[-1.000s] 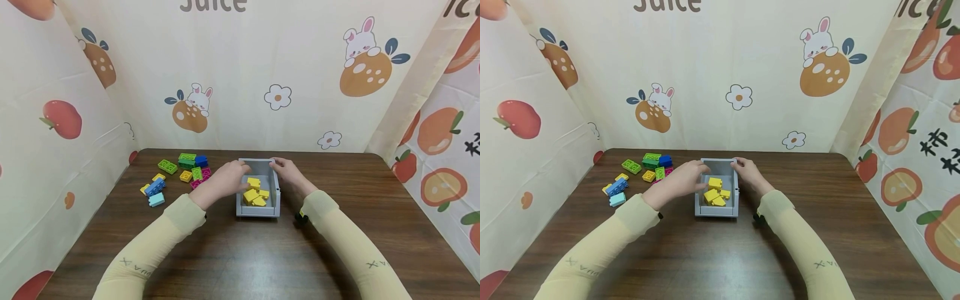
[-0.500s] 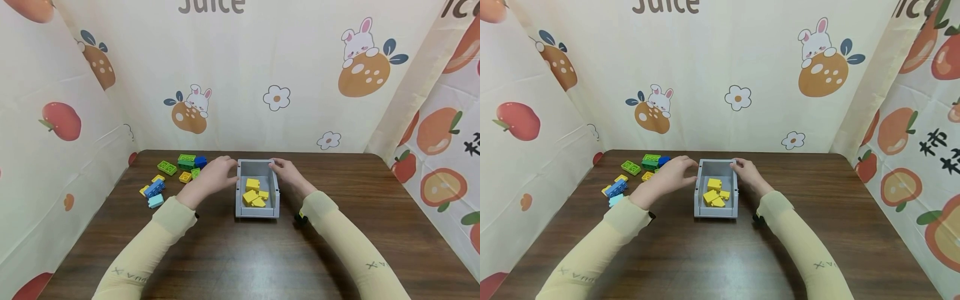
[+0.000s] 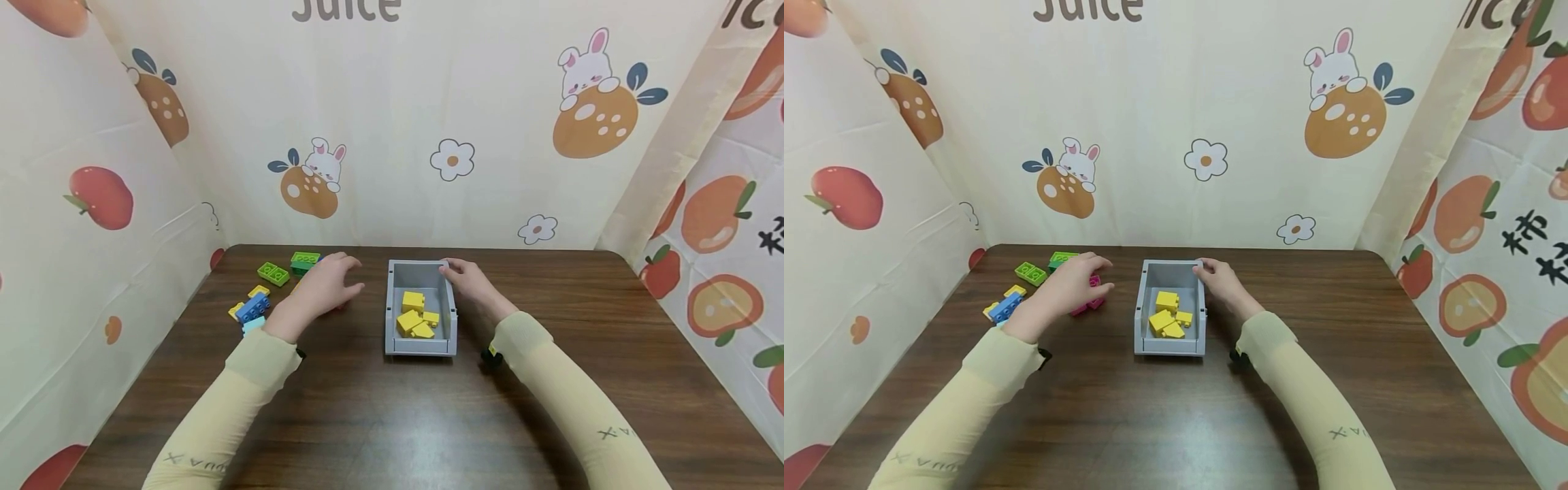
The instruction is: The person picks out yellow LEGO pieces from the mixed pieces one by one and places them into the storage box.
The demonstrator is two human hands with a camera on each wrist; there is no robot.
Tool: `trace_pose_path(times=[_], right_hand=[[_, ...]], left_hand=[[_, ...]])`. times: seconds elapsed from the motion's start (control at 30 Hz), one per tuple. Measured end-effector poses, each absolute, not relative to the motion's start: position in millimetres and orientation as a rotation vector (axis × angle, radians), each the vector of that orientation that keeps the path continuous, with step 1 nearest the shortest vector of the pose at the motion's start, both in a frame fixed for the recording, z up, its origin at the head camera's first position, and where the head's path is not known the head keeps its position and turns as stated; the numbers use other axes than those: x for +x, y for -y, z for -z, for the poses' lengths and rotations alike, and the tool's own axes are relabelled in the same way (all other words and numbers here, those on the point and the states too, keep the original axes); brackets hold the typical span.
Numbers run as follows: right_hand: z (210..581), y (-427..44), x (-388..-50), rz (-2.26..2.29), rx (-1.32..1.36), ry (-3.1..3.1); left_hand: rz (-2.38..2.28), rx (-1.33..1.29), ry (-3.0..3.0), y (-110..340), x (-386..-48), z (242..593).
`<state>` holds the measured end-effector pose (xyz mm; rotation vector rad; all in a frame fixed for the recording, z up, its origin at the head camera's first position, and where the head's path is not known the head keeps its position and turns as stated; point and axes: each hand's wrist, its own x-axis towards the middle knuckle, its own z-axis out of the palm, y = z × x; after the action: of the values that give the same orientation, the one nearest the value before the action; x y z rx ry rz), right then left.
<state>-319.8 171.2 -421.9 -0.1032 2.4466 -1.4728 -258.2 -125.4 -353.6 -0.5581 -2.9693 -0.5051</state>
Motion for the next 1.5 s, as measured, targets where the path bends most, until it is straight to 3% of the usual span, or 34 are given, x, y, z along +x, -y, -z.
trace_pose_path(times=[1.5], right_hand=[[423, -172, -319, 1.448, -0.120, -2.466]], left_hand=[[0.502, -0.251, 3.101, 210, -293, 397]])
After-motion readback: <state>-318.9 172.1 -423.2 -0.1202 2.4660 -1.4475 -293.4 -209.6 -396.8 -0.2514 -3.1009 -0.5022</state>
